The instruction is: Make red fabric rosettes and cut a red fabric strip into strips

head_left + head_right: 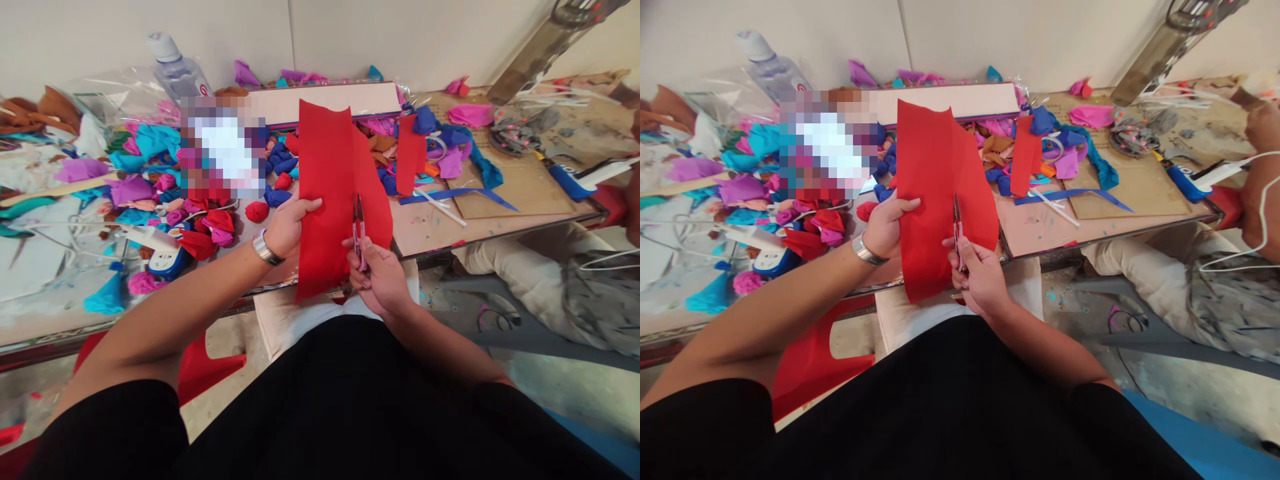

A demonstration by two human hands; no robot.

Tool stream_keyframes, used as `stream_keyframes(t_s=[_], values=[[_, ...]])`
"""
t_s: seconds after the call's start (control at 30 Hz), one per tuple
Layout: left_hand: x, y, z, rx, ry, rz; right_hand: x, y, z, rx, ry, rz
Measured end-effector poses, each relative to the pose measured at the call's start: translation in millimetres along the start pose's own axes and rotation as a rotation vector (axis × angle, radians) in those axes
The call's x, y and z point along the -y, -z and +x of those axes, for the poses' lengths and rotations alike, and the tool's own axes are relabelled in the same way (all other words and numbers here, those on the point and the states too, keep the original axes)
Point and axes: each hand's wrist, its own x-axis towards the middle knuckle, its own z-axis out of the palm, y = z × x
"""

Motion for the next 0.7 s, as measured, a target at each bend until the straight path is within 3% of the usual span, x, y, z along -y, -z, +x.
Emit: stream_keyframes(t_s=[0.43, 0.7], values=[[9, 11.6, 3, 0.029, -0.003, 0.043, 6, -5, 9, -0.007, 0.048, -0.010], [7, 8.2, 0, 0.014, 0.004, 0.066, 8, -8, 14, -0.024, 0.072, -0.034]])
